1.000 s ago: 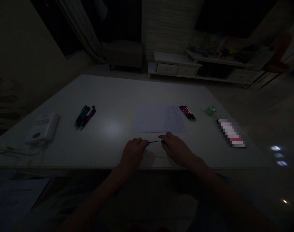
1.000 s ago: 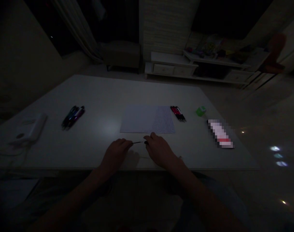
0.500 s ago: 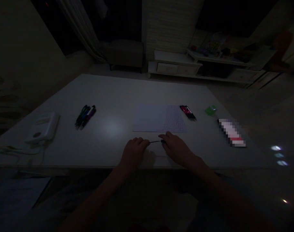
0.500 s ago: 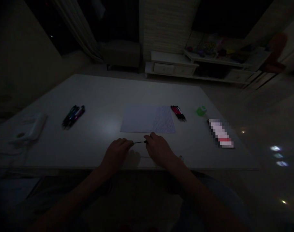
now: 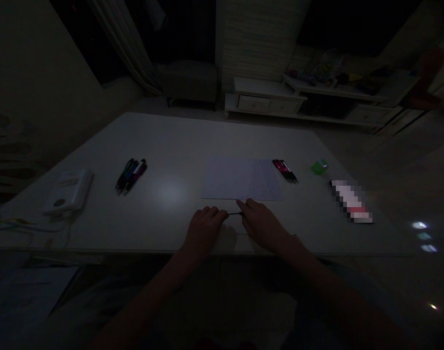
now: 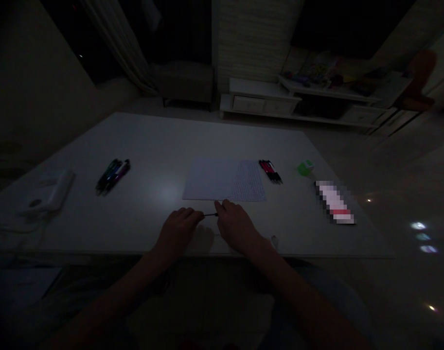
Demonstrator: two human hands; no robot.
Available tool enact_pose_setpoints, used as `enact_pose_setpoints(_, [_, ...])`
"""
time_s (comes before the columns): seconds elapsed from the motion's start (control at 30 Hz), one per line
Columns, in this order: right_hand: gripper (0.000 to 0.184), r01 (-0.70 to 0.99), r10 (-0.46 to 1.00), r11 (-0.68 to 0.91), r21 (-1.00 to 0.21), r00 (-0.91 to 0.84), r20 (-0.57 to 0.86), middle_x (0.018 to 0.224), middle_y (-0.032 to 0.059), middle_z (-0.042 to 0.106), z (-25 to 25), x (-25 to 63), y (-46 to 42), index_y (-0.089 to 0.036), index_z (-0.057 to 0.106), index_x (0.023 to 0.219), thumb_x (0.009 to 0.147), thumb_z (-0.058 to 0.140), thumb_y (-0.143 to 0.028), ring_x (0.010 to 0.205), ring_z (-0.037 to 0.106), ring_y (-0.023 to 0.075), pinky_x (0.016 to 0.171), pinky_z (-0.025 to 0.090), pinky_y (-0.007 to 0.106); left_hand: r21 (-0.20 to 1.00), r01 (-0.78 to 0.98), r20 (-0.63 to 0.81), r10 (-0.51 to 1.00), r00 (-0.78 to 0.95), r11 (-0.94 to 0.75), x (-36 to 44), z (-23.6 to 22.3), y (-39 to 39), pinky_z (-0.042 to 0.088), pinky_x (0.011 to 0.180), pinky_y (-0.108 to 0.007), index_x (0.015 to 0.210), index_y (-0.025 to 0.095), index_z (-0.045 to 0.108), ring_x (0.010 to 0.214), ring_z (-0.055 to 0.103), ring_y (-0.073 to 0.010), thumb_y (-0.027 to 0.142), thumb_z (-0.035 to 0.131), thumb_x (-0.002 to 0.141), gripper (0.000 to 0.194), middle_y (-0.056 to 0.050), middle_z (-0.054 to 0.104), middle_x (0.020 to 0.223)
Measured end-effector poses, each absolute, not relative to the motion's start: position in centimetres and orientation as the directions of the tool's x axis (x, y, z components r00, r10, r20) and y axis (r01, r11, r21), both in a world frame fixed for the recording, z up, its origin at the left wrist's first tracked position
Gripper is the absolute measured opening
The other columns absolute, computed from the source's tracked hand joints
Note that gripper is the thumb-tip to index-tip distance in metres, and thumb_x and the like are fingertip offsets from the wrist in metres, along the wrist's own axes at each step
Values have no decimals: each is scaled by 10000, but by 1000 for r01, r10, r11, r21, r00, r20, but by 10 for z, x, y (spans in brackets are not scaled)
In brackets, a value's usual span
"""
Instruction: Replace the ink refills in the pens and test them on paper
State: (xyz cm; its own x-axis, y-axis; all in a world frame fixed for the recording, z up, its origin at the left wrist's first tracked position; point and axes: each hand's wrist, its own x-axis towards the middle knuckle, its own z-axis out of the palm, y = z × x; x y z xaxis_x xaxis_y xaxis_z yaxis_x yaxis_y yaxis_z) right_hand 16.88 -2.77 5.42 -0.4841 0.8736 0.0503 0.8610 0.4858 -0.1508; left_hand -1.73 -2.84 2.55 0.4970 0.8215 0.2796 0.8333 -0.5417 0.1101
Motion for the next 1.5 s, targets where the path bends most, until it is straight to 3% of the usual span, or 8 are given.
enact_pose_setpoints(0.27, [490, 842, 861, 507, -185, -506, 58, 1080, 166, 531, 52, 160, -28, -78, 382, 1296, 807, 411, -104, 951, 505, 245, 817, 416, 374, 129, 810, 297, 801, 519, -573, -13, 22, -29, 379, 668, -311, 1007, 200, 558, 771, 535, -192, 240, 491, 868, 158, -43, 602, 828])
enact_pose_setpoints(0.47, [636, 633, 801, 563, -532, -577, 160, 1105, 140, 517, 52, 155, -29, -120, 228, 1376, 774, 423, -54, 1004, 490, 200, 860, 422, 356, 267, 785, 277, 824, 494, -560, -13, 18, -28, 412, 703, -301, 1018, 174, 540, 783, 566, -175, 173, 479, 870, 160, -48, 630, 876])
enact_pose_setpoints(0.6, [383, 550, 844, 489, -677, -494, 208, 1008, 87, 584, 57, 164, -23, -175, 485, 1190, 808, 520, -172, 869, 551, 163, 777, 447, 305, 377, 787, 293, 869, 399, -488, -18, 18, -27, 426, 682, -285, 943, 175, 555, 756, 575, -166, 232, 477, 879, 116, -35, 630, 825])
enact_pose_setpoints(0.7, [144, 575, 897, 408, -709, -398, 194, 854, 51, 637, 60, 172, -18, -175, 625, 919, 815, 548, -239, 728, 567, 138, 680, 438, 269, 422, 764, 344, 866, 362, -487, -19, 17, -27, 434, 682, -282, 967, 179, 550, 759, 577, -165, 251, 489, 873, 134, -34, 634, 830])
enact_pose_setpoints(0.8, [119, 560, 922, 348, -752, -351, 166, 783, 32, 656, 61, 173, -16, -175, 650, 822, 805, 563, -253, 686, 570, 125, 643, 421, 245, 430, 729, 409, 835, 368, -532, -20, 16, -26, 439, 708, -288, 1049, 178, 532, 793, 581, -167, 238, 489, 874, 190, -45, 645, 873])
enact_pose_setpoints(0.97, [182, 546, 954, 179, -818, -299, 9, 638, 8, 625, 55, 166, -15, -156, 644, 768, 797, 550, -309, 559, 536, 106, 547, 390, 219, 324, 738, 422, 788, 447, -592, -25, 17, -24, 424, 699, -302, 1018, 181, 550, 757, 570, -174, 241, 519, 858, 174, -39, 643, 820])
enact_pose_setpoints(1.1, [393, 541, 960, 52, -839, -257, -107, 470, -12, 519, 48, 161, -15, -148, 599, 648, 850, 430, -441, 457, 480, 97, 478, 349, 213, 245, 749, 394, 769, 502, -615, -28, 18, -23, 417, 705, -318, 991, 182, 555, 760, 563, -183, 244, 513, 860, 151, -36, 635, 806])
enact_pose_setpoints(1.5, [412, 425, 938, 50, -904, -332, -103, 542, -12, 505, 49, 162, -18, -157, 537, 654, 843, 415, -502, 495, 457, 95, 492, 334, 216, 386, 720, 429, 803, 413, -577, -24, 16, -22, 467, 699, -307, 970, 165, 558, 772, 584, -178, 238, 493, 868, 142, -53, 643, 835])
